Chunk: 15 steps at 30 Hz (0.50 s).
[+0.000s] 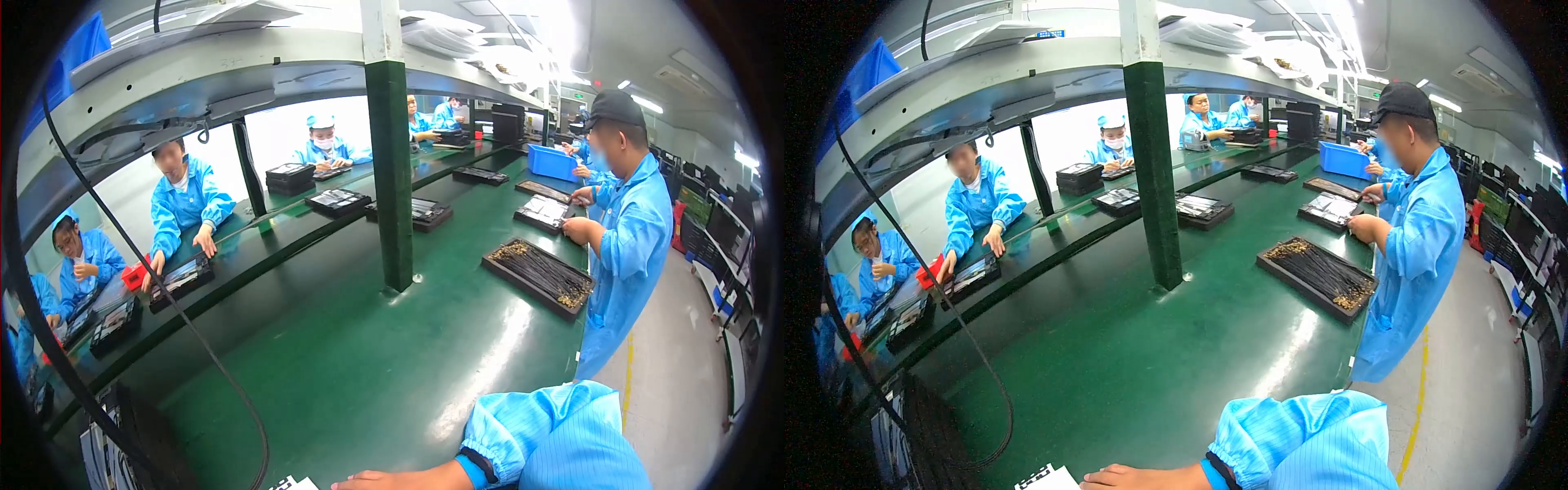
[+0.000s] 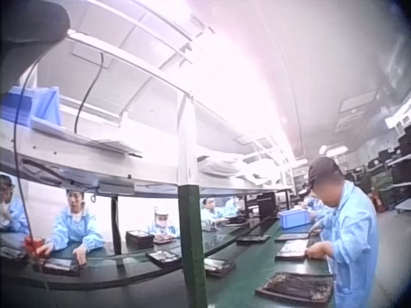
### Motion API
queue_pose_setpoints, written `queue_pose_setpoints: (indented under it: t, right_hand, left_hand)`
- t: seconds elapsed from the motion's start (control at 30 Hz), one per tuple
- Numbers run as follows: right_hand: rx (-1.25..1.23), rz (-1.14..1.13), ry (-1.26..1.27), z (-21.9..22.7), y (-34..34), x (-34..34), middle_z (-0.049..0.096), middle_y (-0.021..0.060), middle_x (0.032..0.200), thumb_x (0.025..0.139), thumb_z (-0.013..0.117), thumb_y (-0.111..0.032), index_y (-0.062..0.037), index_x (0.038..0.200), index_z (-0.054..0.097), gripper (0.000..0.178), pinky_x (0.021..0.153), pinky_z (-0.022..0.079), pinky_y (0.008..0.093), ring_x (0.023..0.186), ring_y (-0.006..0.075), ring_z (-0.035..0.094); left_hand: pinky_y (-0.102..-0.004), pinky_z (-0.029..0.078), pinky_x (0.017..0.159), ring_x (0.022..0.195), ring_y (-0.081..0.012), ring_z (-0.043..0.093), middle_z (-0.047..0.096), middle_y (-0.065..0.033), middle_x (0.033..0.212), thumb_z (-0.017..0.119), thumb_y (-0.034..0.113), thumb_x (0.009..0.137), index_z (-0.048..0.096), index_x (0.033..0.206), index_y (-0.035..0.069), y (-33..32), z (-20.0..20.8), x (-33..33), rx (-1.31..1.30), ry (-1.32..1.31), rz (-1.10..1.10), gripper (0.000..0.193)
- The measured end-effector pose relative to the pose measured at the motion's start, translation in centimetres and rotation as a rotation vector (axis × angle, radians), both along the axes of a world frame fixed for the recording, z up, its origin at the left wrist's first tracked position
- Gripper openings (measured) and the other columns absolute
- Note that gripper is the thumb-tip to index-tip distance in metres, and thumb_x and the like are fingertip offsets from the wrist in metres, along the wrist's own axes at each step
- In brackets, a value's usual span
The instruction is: The person assembles internal components and routes ribbon cables within a laptop chassis by hand, using a label sheet to guide placement.
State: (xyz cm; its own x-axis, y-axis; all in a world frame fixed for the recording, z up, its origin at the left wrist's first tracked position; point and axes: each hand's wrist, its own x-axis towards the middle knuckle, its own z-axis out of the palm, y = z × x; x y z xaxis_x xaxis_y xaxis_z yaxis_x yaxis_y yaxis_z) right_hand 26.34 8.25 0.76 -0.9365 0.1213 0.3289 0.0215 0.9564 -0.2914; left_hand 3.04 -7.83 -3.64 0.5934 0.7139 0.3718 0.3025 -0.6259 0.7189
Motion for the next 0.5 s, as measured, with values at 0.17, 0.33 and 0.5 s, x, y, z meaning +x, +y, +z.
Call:
queue_pose_setpoints:
  t: [0.17,0.33,0.5]
  right_hand:
    - [0.001,0.016,-0.004,0.1,-0.2,-0.4,0.042,0.0248,0.117,0.078,0.051,-0.024,0.0074,0.109,0.045,0.045,0.088,0.033,0.0436,0.109,0.0354,0.040]
    - [0.006,0.015,-0.013,0.1,0.2,-0.5,0.042,0.0248,0.117,0.078,0.051,-0.025,0.0075,0.109,0.045,0.046,0.088,0.034,0.0437,0.109,0.0354,0.040]
    - [0.045,0.021,0.016,-0.2,0.1,-0.5,0.042,0.0251,0.117,0.078,0.050,-0.025,0.0075,0.110,0.045,0.046,0.089,0.033,0.0437,0.109,0.0352,0.041]
  left_hand:
    - [-0.0508,0.020,0.100,0.121,-0.0437,0.027,0.030,-0.0259,0.131,0.054,0.020,0.076,0.035,0.123,-0.006,1.6,4.1,2.5,0.059,0.414,0.397,0.057]
    - [-0.0533,0.017,0.099,0.122,-0.0466,0.023,0.027,-0.0278,0.132,0.055,0.021,0.076,0.032,0.124,-0.008,2.0,4.1,2.4,0.002,0.537,0.300,0.060]
    - [-0.0536,0.017,0.099,0.121,-0.0468,0.024,0.028,-0.0275,0.131,0.056,0.021,0.075,0.032,0.123,-0.008,2.2,4.0,2.4,0.007,0.517,0.302,0.061]
